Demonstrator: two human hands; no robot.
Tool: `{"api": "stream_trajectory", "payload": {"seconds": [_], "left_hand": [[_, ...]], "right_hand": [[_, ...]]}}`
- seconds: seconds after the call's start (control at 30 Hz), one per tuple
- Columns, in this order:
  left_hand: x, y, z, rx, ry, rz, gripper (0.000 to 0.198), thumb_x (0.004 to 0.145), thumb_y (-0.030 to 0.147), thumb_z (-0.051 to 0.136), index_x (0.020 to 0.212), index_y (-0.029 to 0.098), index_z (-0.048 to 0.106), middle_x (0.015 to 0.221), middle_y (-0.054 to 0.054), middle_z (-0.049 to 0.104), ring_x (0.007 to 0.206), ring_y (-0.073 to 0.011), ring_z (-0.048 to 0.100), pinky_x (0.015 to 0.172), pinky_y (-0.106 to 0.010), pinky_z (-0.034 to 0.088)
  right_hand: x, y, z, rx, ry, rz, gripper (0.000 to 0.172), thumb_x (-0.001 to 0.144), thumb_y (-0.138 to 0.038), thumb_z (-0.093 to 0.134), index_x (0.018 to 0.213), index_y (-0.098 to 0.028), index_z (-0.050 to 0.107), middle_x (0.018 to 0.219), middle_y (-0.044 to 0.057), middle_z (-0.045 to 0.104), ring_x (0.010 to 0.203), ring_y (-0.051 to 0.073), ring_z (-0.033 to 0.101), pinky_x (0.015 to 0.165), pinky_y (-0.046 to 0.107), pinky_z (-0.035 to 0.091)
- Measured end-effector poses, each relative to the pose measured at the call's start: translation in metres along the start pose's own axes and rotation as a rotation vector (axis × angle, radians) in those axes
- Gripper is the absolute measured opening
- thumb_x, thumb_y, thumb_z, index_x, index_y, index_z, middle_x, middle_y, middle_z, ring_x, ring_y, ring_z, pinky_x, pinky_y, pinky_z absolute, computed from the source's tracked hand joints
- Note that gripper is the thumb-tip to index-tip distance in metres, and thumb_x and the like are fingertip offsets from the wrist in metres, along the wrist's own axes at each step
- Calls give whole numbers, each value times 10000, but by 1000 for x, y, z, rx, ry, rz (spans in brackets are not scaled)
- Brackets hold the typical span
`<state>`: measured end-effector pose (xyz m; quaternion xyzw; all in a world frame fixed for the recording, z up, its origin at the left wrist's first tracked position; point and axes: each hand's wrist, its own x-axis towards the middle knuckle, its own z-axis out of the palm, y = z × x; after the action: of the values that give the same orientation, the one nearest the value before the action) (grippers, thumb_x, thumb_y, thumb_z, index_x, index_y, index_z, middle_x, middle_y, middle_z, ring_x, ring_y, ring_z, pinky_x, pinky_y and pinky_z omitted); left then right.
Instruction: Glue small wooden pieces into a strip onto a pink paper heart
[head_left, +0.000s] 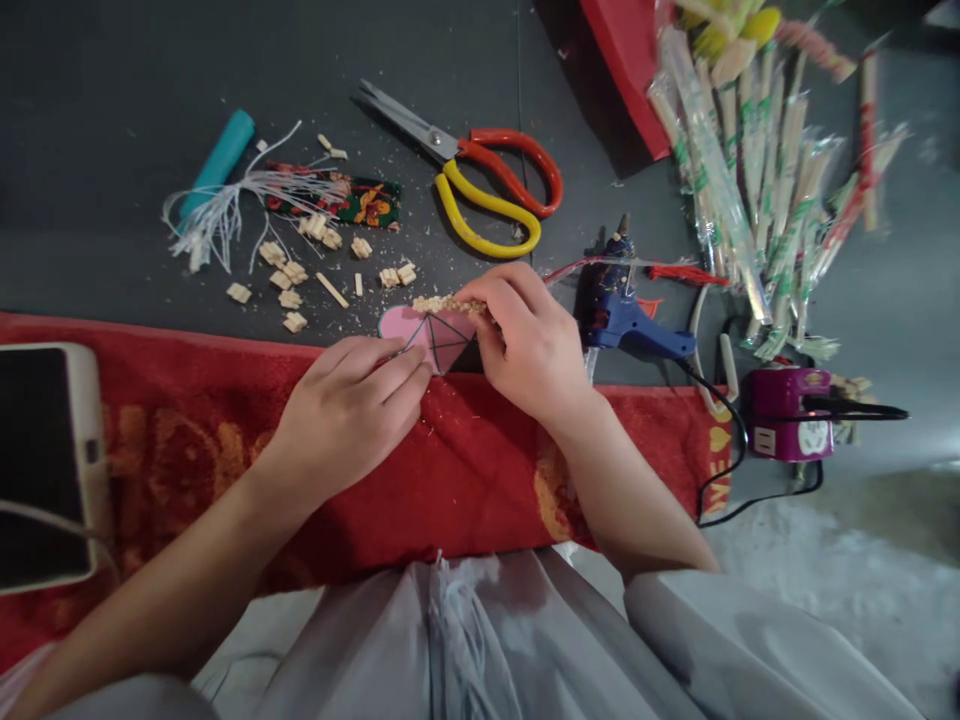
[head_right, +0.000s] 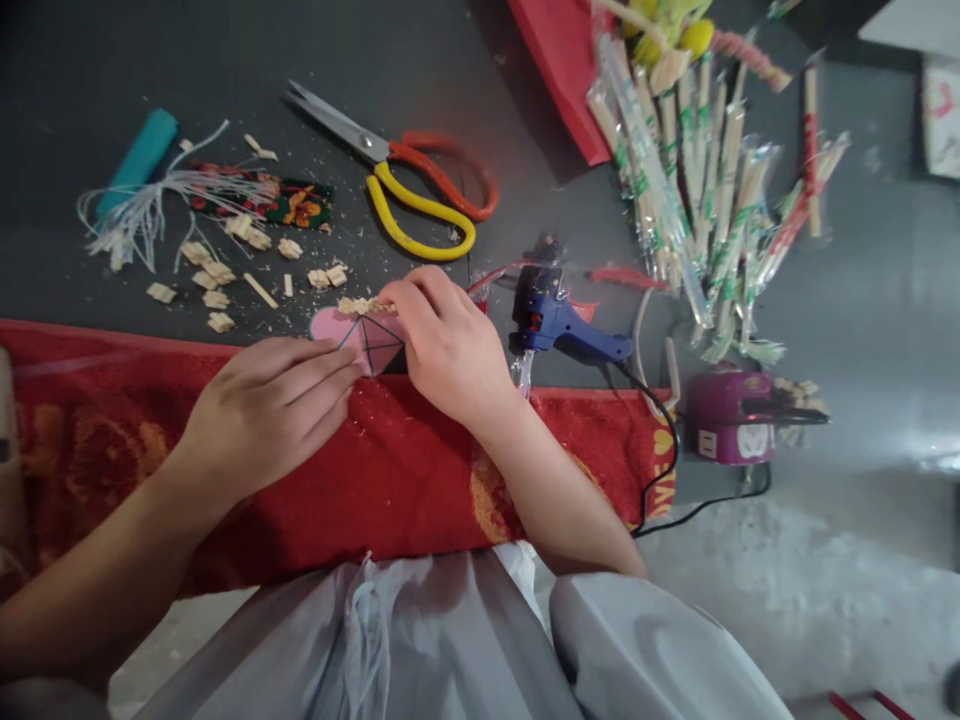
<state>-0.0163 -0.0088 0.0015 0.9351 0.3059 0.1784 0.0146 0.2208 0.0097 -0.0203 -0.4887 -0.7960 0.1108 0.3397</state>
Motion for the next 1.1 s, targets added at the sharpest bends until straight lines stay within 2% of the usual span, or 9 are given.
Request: {"api": "stream_trajectory", "payload": {"seconds": [0.17, 0.4, 0.67, 0.87, 1.0, 1.1], "left_hand": [[1, -1, 0, 13, 15, 8, 203, 1084, 78, 604, 1188, 105, 776, 1176, -106, 843, 1087, -290, 791, 963, -462, 649], [5, 0, 5, -27, 16, -2, 260, 1106, 79, 515, 1179, 77, 764, 1142, -142, 824, 1119, -284, 802, 1014, -420, 674], [2, 6, 9, 10, 38, -118, 309, 1068, 79, 528, 1253, 135, 769, 1319, -155, 804, 1010, -274, 831, 842, -401, 691], [4, 4, 5, 41, 42, -92, 290, 1064, 65, 545, 1245, 109, 767, 1330, -156, 816, 1020, -259, 842, 816, -370, 699], [4, 4, 5, 56, 52, -76, 272, 1073, 78, 549, 1226, 117, 771, 1284, -125, 835, 1040, -244, 841, 859, -347, 701], [4, 5, 5, 85, 70, -84, 262, 1063, 84, 558, 1226, 109, 762, 1274, -130, 837, 992, -241, 842, 807, -345, 696]], "right_hand": [[0, 7, -3, -8, 16, -11, 306, 1049, -55, 454, 1162, -239, 670, 1120, 83, 723, 1043, 223, 699, 944, 397, 605], [2, 10, 3, -19, -29, -17, 261, 1092, -143, 453, 1156, -248, 683, 1127, 83, 734, 1074, 254, 669, 1032, 474, 560], [1, 9, 6, 27, -44, 9, 237, 1106, -179, 453, 1137, -250, 676, 1129, 93, 727, 1078, 258, 657, 1013, 460, 544], [1, 11, 6, 14, -18, -6, 249, 1085, -137, 461, 1122, -243, 683, 1111, 86, 743, 1050, 247, 661, 982, 443, 535], [1, 11, 7, 1, 16, -48, 257, 1073, -103, 471, 1109, -235, 688, 1087, 80, 749, 1017, 233, 661, 957, 413, 539], [1, 11, 7, 6, 18, -64, 257, 1068, -92, 479, 1117, -229, 692, 1087, 79, 746, 1018, 230, 659, 952, 407, 539]]}}
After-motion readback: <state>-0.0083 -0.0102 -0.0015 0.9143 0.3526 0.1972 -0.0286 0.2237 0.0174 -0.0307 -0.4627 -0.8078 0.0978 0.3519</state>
